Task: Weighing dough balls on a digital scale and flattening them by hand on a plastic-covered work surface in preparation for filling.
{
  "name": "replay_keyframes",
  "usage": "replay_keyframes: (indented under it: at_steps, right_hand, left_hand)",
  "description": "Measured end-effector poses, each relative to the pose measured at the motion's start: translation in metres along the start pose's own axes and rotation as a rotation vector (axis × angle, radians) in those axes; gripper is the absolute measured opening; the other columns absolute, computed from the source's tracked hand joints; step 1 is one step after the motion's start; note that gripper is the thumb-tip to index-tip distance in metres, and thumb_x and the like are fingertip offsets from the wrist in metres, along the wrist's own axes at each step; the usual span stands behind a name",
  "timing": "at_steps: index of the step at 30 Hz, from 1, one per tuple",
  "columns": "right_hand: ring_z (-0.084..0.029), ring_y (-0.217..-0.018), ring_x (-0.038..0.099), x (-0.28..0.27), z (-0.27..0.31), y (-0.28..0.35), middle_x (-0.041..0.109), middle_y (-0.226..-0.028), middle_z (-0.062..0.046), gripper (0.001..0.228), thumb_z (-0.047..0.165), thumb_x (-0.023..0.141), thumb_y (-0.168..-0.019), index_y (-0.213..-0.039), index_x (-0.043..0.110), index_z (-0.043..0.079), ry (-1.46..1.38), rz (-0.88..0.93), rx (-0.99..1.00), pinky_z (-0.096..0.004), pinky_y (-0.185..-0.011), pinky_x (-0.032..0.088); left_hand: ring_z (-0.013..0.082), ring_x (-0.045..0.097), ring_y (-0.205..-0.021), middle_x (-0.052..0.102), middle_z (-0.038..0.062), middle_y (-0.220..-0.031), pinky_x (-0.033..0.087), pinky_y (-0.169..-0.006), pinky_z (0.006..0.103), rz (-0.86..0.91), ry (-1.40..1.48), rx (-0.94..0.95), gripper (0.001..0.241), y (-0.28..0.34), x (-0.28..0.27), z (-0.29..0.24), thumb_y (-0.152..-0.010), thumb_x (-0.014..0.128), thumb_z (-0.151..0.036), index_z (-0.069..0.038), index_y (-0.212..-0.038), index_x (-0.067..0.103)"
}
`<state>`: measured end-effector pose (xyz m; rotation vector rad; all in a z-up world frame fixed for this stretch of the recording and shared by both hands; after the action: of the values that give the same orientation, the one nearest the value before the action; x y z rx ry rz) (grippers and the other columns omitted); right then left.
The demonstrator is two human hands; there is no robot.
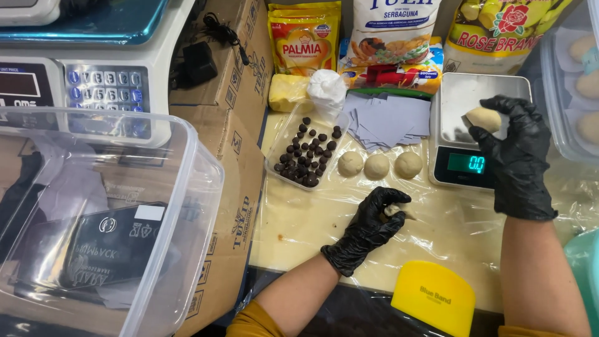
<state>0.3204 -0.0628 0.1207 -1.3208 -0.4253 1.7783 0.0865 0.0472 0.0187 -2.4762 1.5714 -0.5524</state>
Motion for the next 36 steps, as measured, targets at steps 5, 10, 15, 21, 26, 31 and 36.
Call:
replay_keyframes:
  at_steps: [5, 10, 15, 21, 26, 31, 36]
  right_hand:
    - [-0.019, -0.093, 0.071, 0.05, 0.077, 0.05, 0.074, -0.111, -0.008, 0.041, 0.007, 0.069, -0.086, -0.126, 0.071, 0.012, -0.308, 0.44, 0.181, -0.033, -0.08, 0.06]
    - [-0.024, -0.067, 0.073, 0.076, 0.087, 0.103, 0.074, -0.098, -0.013, 0.042, 0.015, 0.085, -0.081, -0.122, 0.075, 0.013, -0.479, 0.459, 0.647, -0.031, -0.05, 0.061]
    - [-0.023, -0.088, 0.075, 0.093, 0.058, 0.129, 0.074, -0.113, -0.017, 0.062, -0.004, 0.087, -0.073, -0.131, 0.069, 0.004, -0.808, 0.286, 0.691, -0.03, -0.065, 0.062]
    - [-0.021, -0.089, 0.075, 0.084, 0.066, 0.123, 0.076, -0.11, -0.015, 0.054, -0.004, 0.088, -0.071, -0.122, 0.073, 0.0, -0.817, 0.264, 0.605, -0.031, -0.068, 0.063]
    - [-0.019, -0.089, 0.073, 0.079, 0.064, 0.123, 0.077, -0.107, -0.011, 0.044, 0.005, 0.089, -0.072, -0.115, 0.079, 0.006, -0.703, 0.262, 0.459, -0.027, -0.069, 0.059]
    - [-0.029, -0.094, 0.076, 0.061, 0.096, 0.098, 0.077, -0.107, -0.016, 0.03, 0.006, 0.083, -0.08, -0.11, 0.08, 0.005, -0.62, 0.26, 0.291, -0.03, -0.065, 0.06]
    - [-0.031, -0.093, 0.076, 0.057, 0.09, 0.109, 0.077, -0.103, -0.014, 0.021, 0.003, 0.084, -0.08, -0.101, 0.081, 0.005, -0.504, 0.18, 0.222, -0.036, -0.078, 0.061]
  left_hand:
    - [0.024, 0.064, -0.119, 0.064, 0.009, -0.13, 0.053, -0.106, 0.0368, -0.078, -0.256, 0.142, 0.04, -0.001, -0.006, -0.011, -0.097, 0.062, -0.009, -0.01, -0.137, 0.058]
    - [0.0285, 0.072, -0.098, 0.072, 0.01, -0.104, 0.06, -0.08, 0.0377, -0.285, -0.214, 0.151, 0.04, 0.0, -0.025, 0.025, -0.082, 0.085, -0.016, -0.007, -0.118, 0.071]
    - [0.034, 0.072, -0.097, 0.072, 0.014, -0.105, 0.06, -0.076, 0.0384, -0.318, -0.279, 0.144, 0.033, 0.001, -0.026, 0.016, -0.086, 0.079, -0.011, -0.007, -0.117, 0.068]
    - [0.036, 0.072, -0.097, 0.072, 0.015, -0.105, 0.061, -0.08, 0.0376, -0.271, -0.201, 0.122, 0.035, -0.003, -0.024, 0.016, -0.088, 0.077, -0.011, -0.005, -0.122, 0.068]
    - [0.0488, 0.065, -0.101, 0.063, 0.036, -0.109, 0.059, -0.079, 0.0505, -0.231, -0.163, 0.13, 0.045, -0.009, -0.02, -0.026, -0.088, 0.074, -0.006, 0.009, -0.127, 0.058]
    - [0.0213, 0.072, -0.096, 0.07, 0.017, -0.124, 0.063, -0.083, 0.0352, -0.06, 0.088, -0.032, 0.068, -0.013, -0.013, 0.002, -0.086, 0.077, -0.006, -0.007, -0.15, 0.054]
    - [0.0123, 0.071, -0.07, 0.074, 0.014, -0.08, 0.061, -0.063, 0.027, -0.207, 0.117, -0.115, 0.031, -0.014, -0.011, -0.01, -0.081, 0.087, -0.006, -0.001, -0.109, 0.074]
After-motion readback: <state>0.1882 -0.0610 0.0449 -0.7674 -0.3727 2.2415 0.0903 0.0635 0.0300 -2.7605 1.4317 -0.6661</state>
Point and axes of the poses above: each hand's wrist, its own y-axis away from the middle knuckle, its own x-axis out of the palm, z = x × y, the point moved 9 cm from there along -y, towards the middle knuckle
